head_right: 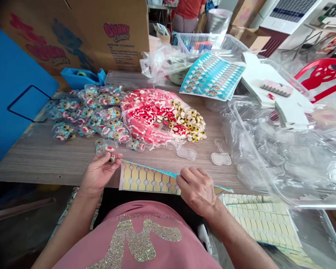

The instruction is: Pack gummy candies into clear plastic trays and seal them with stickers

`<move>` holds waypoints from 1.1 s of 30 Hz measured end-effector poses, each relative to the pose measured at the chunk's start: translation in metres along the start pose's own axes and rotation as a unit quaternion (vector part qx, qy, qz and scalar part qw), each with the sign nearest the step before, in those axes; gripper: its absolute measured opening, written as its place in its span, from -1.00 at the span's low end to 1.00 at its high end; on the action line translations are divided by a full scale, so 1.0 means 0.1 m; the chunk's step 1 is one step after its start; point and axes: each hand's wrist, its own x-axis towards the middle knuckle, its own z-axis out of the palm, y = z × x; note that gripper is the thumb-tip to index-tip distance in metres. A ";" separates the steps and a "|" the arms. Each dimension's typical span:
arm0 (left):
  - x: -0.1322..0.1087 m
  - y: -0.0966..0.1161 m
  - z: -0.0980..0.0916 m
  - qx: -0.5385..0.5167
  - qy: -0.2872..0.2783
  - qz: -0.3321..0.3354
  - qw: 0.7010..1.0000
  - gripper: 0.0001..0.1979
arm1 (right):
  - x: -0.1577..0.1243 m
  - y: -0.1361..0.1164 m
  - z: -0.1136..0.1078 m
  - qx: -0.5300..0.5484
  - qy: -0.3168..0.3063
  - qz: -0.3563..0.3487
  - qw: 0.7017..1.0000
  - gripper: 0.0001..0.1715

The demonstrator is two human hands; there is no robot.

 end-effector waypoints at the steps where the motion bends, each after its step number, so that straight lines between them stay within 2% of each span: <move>1: -0.02 0.03 -0.04 -0.005 0.006 -0.002 1.000 -0.91 | -0.03 -0.01 -0.08 -0.006 0.018 0.002 1.000 -0.68; 6: -0.05 0.11 -0.12 0.002 0.009 -0.012 1.000 -0.93 | -0.17 0.14 -0.40 -0.033 0.154 0.029 0.987 -0.70; 10: -0.01 0.15 0.02 0.024 -0.047 -0.007 0.999 -0.89 | 0.01 0.51 -0.65 -0.065 0.292 0.099 0.949 -0.70; 11: 0.00 0.17 0.09 0.032 -0.066 -0.001 0.997 -0.88 | 0.11 0.61 -0.72 -0.041 0.340 0.110 0.933 -0.72; 14: -0.01 0.26 0.28 0.039 -0.112 0.042 0.992 -0.88 | 0.46 0.74 -0.87 0.165 0.367 0.138 0.905 -0.73; 16: -0.05 0.32 0.36 0.020 -0.135 0.077 0.988 -0.88 | 0.63 0.62 -0.88 0.311 0.322 0.116 0.887 -0.70; 17: -0.08 0.35 0.37 0.008 -0.145 0.088 0.985 -0.87 | 0.67 0.50 -0.85 0.380 0.273 0.096 0.879 -0.69; 18: -0.12 0.37 0.36 -0.005 -0.153 0.095 0.984 -0.87 | 0.70 0.35 -0.79 0.445 0.211 0.071 0.867 -0.67; 20: -0.22 0.36 0.30 -0.030 -0.167 0.088 0.982 -0.89 | 0.69 0.03 -0.62 0.559 0.047 0.035 0.827 -0.61; 22: -0.33 0.29 0.20 -0.041 -0.180 0.059 0.981 -0.92 | 0.66 -0.20 -0.41 0.624 -0.079 0.020 0.777 -0.58; 25: -0.42 0.14 0.06 -0.012 -0.198 0.008 0.980 -0.89 | 0.70 -0.26 -0.21 0.659 -0.148 0.015 0.737 -0.63; 29: -0.38 -0.01 -0.05 0.015 -0.162 0.017 0.986 -0.81 | 0.90 -0.05 -0.23 0.648 -0.222 -0.028 0.728 -0.67; 30: -0.36 -0.04 -0.07 0.014 -0.148 0.026 0.989 -0.80 | 0.94 -0.01 -0.25 0.628 -0.241 -0.050 0.738 -0.67; 33: -0.27 -0.10 -0.08 0.024 -0.137 0.026 0.990 -0.79 | 1.02 0.04 -0.26 0.518 -0.259 -0.133 0.804 -0.81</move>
